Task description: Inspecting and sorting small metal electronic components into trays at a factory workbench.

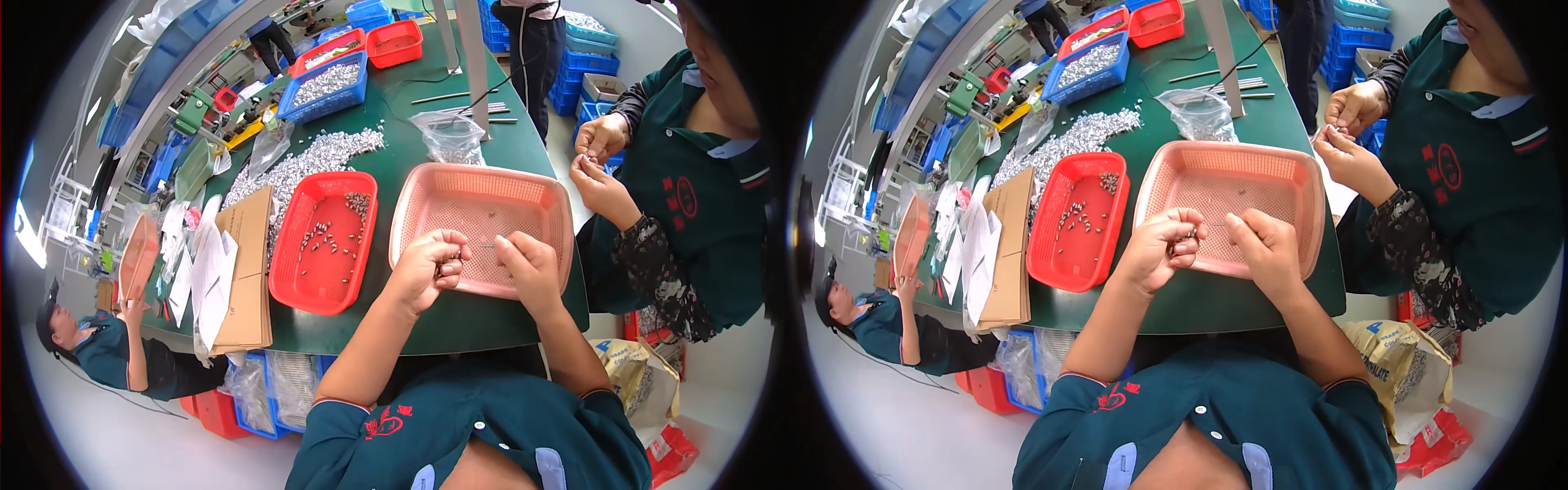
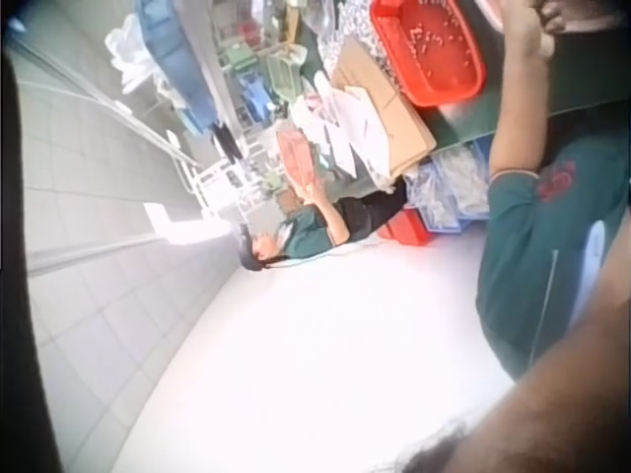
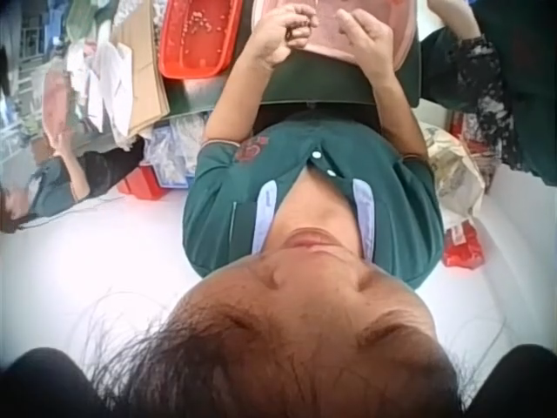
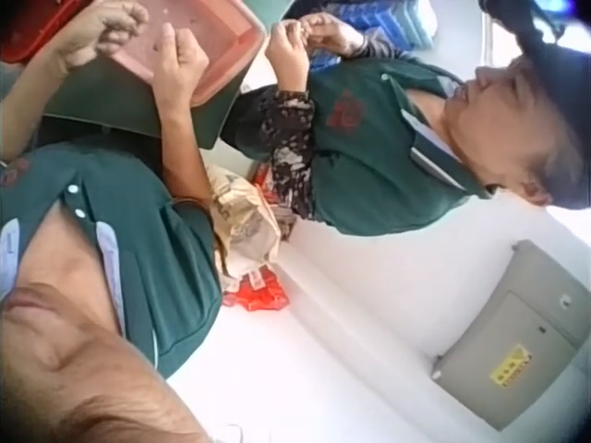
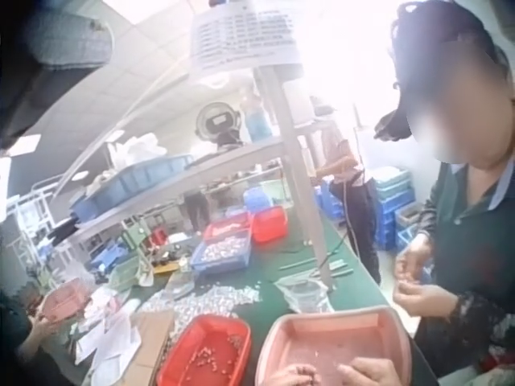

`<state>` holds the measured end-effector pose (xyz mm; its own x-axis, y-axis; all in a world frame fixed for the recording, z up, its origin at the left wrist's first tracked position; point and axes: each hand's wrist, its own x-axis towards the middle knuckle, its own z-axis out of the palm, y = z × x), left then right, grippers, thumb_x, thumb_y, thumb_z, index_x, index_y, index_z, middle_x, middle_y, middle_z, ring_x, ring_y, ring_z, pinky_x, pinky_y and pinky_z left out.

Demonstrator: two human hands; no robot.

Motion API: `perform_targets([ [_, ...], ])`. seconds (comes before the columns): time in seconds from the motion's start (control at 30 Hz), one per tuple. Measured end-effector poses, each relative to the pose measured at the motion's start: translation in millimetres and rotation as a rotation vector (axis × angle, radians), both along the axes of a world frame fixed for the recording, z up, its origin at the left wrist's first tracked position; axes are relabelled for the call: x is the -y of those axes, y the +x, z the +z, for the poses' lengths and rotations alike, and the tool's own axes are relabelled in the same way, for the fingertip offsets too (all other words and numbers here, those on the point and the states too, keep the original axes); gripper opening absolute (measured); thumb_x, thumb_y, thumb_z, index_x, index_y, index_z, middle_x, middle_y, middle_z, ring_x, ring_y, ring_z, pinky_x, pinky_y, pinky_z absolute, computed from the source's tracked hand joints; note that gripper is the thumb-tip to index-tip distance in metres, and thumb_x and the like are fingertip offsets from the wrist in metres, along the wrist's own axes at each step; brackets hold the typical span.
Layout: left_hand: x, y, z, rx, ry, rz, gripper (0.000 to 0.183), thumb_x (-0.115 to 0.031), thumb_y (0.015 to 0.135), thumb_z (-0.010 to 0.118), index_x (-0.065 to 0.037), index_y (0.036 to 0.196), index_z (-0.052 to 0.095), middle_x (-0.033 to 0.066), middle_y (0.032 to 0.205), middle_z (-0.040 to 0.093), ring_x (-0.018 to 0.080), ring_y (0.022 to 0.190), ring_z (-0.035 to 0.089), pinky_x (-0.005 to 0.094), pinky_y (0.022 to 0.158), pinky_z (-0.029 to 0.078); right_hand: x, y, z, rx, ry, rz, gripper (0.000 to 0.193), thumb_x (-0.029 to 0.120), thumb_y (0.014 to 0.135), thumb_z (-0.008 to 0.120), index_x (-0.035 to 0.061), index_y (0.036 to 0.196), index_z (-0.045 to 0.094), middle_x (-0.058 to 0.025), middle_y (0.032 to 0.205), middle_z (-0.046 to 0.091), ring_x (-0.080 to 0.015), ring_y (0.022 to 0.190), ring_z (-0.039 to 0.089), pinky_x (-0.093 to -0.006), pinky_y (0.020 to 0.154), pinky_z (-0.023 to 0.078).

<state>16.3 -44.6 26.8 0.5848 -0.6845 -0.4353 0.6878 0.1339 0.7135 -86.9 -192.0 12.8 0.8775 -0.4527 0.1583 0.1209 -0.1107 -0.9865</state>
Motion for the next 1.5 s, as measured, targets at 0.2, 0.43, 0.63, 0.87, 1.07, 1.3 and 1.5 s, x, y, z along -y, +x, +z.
perform_targets([
  [0.2, -6, -2, -2, -0.070, -0.088, -0.047, 0.012, -0.002, 0.086, 0.050, -0.002, 0.098, 0.050, 0.0063, 0.076, 0.053, 0.0042, 0.047, 0.036, 0.0156, 0.039, 0.026, -6, 1, 0, 0.031, 0.010, 0.021, 0.021, 0.011, 0.085, 0.058, -0.0029, 0.069, 0.057, -0.0007, 0.056, 0.050, -0.0040, 0.052, 0.042, -0.0228, 0.046, 0.034],
  [0.43, -6, -4, -17, -0.249, -0.269, 0.051, 0.011, -0.004, 0.089, 0.046, -0.001, 0.100, 0.048, 0.0107, 0.082, 0.054, 0.0082, 0.052, 0.040, 0.0189, 0.042, 0.031, -10, 5, -4, 0.053, 0.028, 0.052, 0.020, 0.010, 0.085, 0.058, -0.0027, 0.069, 0.056, 0.0007, 0.056, 0.048, -0.0027, 0.053, 0.040, -0.0223, 0.045, 0.033],
  [0.63, -4, 0, -25, -0.298, -0.264, 0.059, 0.016, 0.001, 0.084, 0.050, 0.001, 0.100, 0.051, 0.0115, 0.085, 0.055, 0.0126, 0.060, 0.048, 0.0215, 0.049, 0.040, -9, 5, -10, 0.064, 0.056, 0.051, 0.019, 0.009, 0.085, 0.057, -0.0024, 0.071, 0.057, 0.0007, 0.057, 0.049, -0.0027, 0.054, 0.041, -0.0220, 0.046, 0.033],
  [0.87, 1, -2, -18, -0.264, -0.190, 0.121, 0.014, -0.011, 0.088, 0.053, -0.003, 0.100, 0.053, 0.0060, 0.080, 0.057, 0.0082, 0.055, 0.047, 0.0179, 0.043, 0.035, -9, 5, -5, 0.060, 0.059, 0.032, 0.019, 0.010, 0.085, 0.057, -0.0026, 0.071, 0.057, -0.0001, 0.058, 0.050, -0.0030, 0.055, 0.042, -0.0219, 0.047, 0.033],
  [1.07, -3, -8, -22, -0.259, -0.334, 0.031, 0.018, -0.023, 0.090, 0.053, -0.004, 0.090, 0.053, 0.0041, 0.073, 0.054, 0.0044, 0.044, 0.036, 0.0163, 0.037, 0.024, -10, 5, -5, 0.051, 0.048, 0.031, 0.019, 0.010, 0.085, 0.058, -0.0033, 0.071, 0.057, -0.0008, 0.056, 0.050, -0.0034, 0.053, 0.041, -0.0225, 0.046, 0.033],
  [1.3, -3, -15, -21, -0.227, -0.272, 0.035, 0.019, -0.021, 0.092, 0.049, -0.003, 0.096, 0.053, 0.0044, 0.075, 0.054, 0.0040, 0.045, 0.036, 0.0156, 0.038, 0.027, -12, 6, -10, 0.085, 0.007, 0.040, 0.019, 0.010, 0.085, 0.057, -0.0025, 0.072, 0.057, 0.0006, 0.058, 0.049, -0.0033, 0.054, 0.040, -0.0219, 0.046, 0.032],
  [1.5, -2, -20, -18, -0.153, -0.238, 0.040, 0.017, -0.019, 0.091, 0.051, -0.003, 0.093, 0.055, 0.0040, 0.073, 0.054, 0.0038, 0.046, 0.036, 0.0154, 0.039, 0.028, -15, 5, -7, 0.082, -0.126, 0.018, 0.022, 0.009, 0.084, 0.059, -0.0016, 0.066, 0.053, -0.0021, 0.055, 0.047, -0.0058, 0.051, 0.041, -0.0245, 0.045, 0.032],
])
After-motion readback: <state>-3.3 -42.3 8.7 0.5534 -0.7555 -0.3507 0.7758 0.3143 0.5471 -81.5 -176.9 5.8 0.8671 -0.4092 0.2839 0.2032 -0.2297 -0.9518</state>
